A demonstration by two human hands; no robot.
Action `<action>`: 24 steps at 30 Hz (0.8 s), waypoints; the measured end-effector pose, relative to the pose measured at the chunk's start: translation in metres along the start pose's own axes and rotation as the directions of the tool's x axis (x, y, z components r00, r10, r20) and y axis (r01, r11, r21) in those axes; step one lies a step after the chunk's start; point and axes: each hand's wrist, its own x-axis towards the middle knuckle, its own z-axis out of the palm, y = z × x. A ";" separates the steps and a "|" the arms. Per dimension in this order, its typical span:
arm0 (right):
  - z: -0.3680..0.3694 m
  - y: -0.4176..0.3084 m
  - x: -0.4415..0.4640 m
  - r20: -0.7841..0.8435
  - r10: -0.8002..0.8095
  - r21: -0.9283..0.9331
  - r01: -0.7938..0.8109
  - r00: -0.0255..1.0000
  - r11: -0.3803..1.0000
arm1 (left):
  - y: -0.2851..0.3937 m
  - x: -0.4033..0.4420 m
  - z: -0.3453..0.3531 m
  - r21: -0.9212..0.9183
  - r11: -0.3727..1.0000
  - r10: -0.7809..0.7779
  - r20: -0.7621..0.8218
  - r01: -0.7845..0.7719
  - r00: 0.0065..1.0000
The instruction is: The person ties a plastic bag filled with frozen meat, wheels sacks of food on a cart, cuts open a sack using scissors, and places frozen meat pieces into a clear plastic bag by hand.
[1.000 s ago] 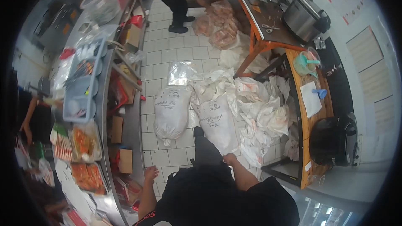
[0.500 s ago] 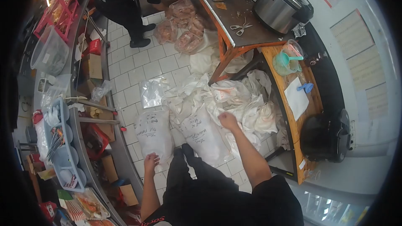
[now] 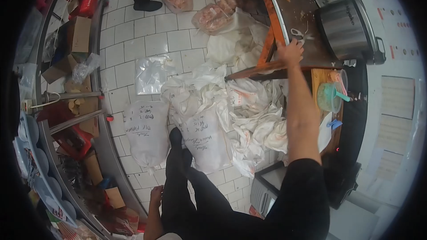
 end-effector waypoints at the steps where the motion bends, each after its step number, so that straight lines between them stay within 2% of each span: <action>1: 0.004 -0.008 -0.017 -0.112 -0.057 -0.081 0.048 0.992 0.996 | -0.001 0.001 -0.003 -0.062 0.998 -0.014 -0.001 0.014 1.000; 2: 0.005 -0.010 -0.031 -0.220 -0.119 -0.161 0.084 0.968 0.983 | 0.004 0.005 -0.006 -0.070 0.998 -0.006 0.002 0.006 1.000; 4: 0.006 -0.005 -0.043 -0.306 -0.109 -0.056 0.097 0.946 0.994 | 0.014 0.010 -0.013 -0.065 0.997 0.042 -0.080 -0.047 0.996; 6: -0.011 -0.002 -0.063 -0.252 -0.097 0.178 0.145 0.963 0.973 | 0.039 0.016 -0.016 -0.152 0.976 0.149 -0.064 -0.157 0.987; 8: -0.030 0.000 -0.094 -0.396 -0.214 0.281 0.340 0.893 0.898 | 0.076 0.013 -0.006 -0.153 0.957 0.235 -0.095 -0.247 0.967; 10: -0.071 -0.008 -0.145 -0.410 -0.115 0.490 0.325 0.905 0.809 | 0.108 0.008 0.007 -0.097 0.937 0.331 -0.067 -0.336 0.941; 12: -0.109 -0.008 -0.200 -0.192 0.131 0.858 0.102 0.973 0.503 | 0.134 -0.001 0.031 -0.092 0.910 0.402 -0.028 -0.403 0.915; 14: -0.134 -0.001 -0.252 0.030 0.191 0.991 -0.054 0.981 0.123 | 0.151 -0.019 0.062 -0.179 0.857 0.498 0.042 -0.484 0.866; 16: -0.140 0.010 -0.301 0.311 0.054 0.920 -0.287 0.949 -0.267 | 0.159 -0.058 0.097 -0.176 0.838 0.545 0.201 -0.517 0.814; 18: -0.130 0.022 -0.357 0.426 -0.129 0.803 -0.440 0.896 -0.402 | 0.144 -0.077 0.123 -0.077 0.831 0.526 0.433 -0.551 0.732; 20: -0.124 0.030 -0.421 0.403 -0.327 0.869 -0.469 0.855 -0.158 | 0.127 -0.124 0.132 -0.223 0.877 0.433 0.750 -0.425 0.500; 22: -0.145 0.036 -0.484 0.403 -0.566 0.902 -0.418 0.719 0.112 | 0.101 -0.169 0.137 -0.436 0.883 0.467 0.850 -0.173 0.242; 24: -0.141 0.056 -0.543 0.236 -0.761 0.960 -0.024 0.605 0.278 | 0.068 -0.182 0.138 -0.538 0.830 0.503 0.836 0.149 0.220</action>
